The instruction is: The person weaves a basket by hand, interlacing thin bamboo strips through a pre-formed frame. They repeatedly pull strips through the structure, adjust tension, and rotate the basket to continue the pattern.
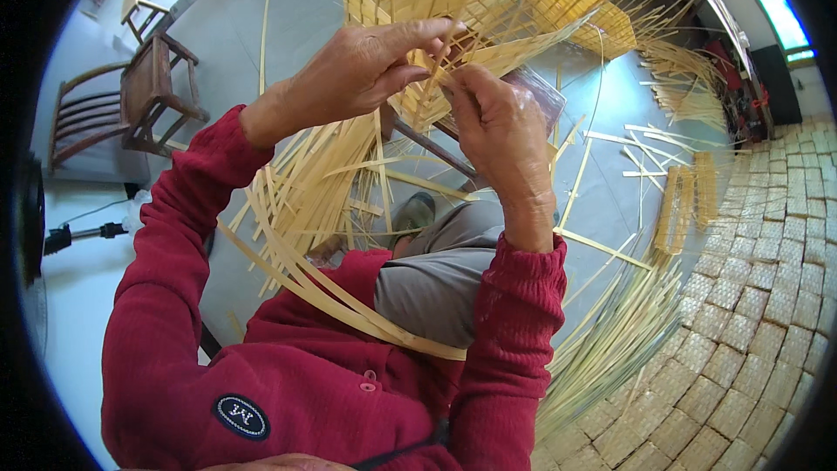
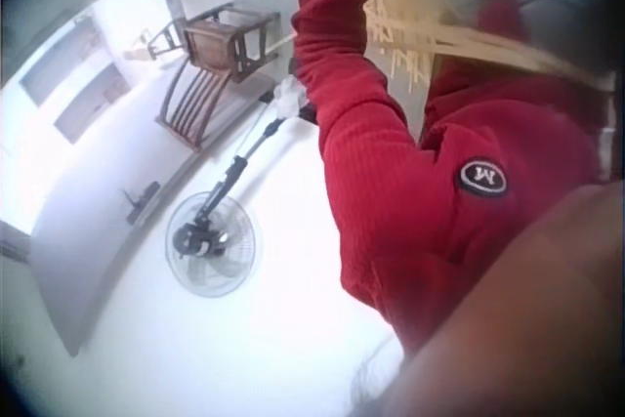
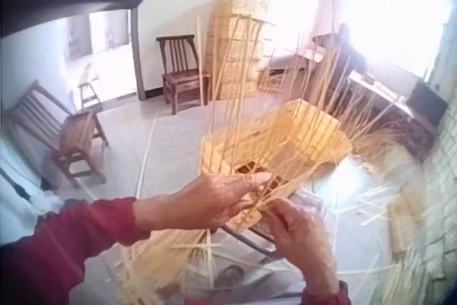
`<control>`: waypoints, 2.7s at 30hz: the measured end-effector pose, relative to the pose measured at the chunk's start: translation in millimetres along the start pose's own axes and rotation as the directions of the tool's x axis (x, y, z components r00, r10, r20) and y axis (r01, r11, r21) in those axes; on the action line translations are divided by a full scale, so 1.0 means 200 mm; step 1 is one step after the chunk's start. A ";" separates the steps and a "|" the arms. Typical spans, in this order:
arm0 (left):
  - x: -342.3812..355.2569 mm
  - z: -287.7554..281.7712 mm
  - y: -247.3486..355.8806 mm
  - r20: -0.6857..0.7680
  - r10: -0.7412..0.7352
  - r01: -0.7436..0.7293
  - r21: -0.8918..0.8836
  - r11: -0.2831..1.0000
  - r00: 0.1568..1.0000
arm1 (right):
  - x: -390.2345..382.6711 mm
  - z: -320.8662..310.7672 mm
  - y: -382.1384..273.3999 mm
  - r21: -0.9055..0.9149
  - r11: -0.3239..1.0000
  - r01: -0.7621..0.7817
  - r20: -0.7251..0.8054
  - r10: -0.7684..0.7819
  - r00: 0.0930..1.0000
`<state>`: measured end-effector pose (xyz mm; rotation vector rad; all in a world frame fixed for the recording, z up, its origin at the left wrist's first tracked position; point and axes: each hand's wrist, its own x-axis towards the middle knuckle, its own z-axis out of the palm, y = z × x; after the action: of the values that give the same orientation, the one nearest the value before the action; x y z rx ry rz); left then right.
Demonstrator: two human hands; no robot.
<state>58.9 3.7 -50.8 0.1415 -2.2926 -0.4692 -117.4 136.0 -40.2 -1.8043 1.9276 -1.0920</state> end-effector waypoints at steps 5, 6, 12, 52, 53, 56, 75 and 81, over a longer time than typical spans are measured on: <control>0.12 -0.08 -0.10 0.266 0.109 -0.109 -0.015 0.994 0.958 | 0.02 0.01 0.02 -0.093 0.982 0.166 -0.055 -0.171 0.984; 0.14 -0.09 -0.10 0.291 0.127 -0.118 -0.046 0.992 0.948 | 0.01 0.00 0.03 -0.120 0.977 0.174 -0.054 -0.182 0.982; 0.16 -0.08 -0.13 0.364 0.167 -0.142 -0.095 0.985 0.916 | 0.04 0.00 0.08 -0.223 0.931 0.290 -0.121 -0.322 0.939; 0.02 -0.05 -0.15 -0.076 -0.401 0.386 -0.156 0.909 0.913 | 0.09 0.08 0.36 0.021 0.982 -0.187 -0.348 0.183 0.919; 0.01 -0.04 -0.16 -0.087 -0.414 0.397 -0.165 0.903 0.906 | 0.08 0.13 0.35 0.096 0.977 -0.189 -0.320 0.210 0.924; 0.01 -0.02 -0.16 -0.093 -0.440 0.418 -0.193 0.888 0.893 | 0.09 0.24 0.32 0.495 0.842 -0.213 -0.150 0.325 0.934; 0.00 0.05 -0.13 -0.098 -0.354 0.297 -0.366 0.882 0.930 | 0.20 0.18 0.11 0.943 0.324 0.081 -0.126 0.122 0.984; 0.00 0.07 -0.12 -0.110 -0.386 0.312 -0.408 0.858 0.916 | 0.18 0.11 0.06 0.835 0.545 0.077 -0.073 -0.030 0.997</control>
<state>48.4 -14.7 -69.3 0.3961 -1.9464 -1.0407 -117.6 94.8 -53.8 -1.2496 0.9926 -1.7000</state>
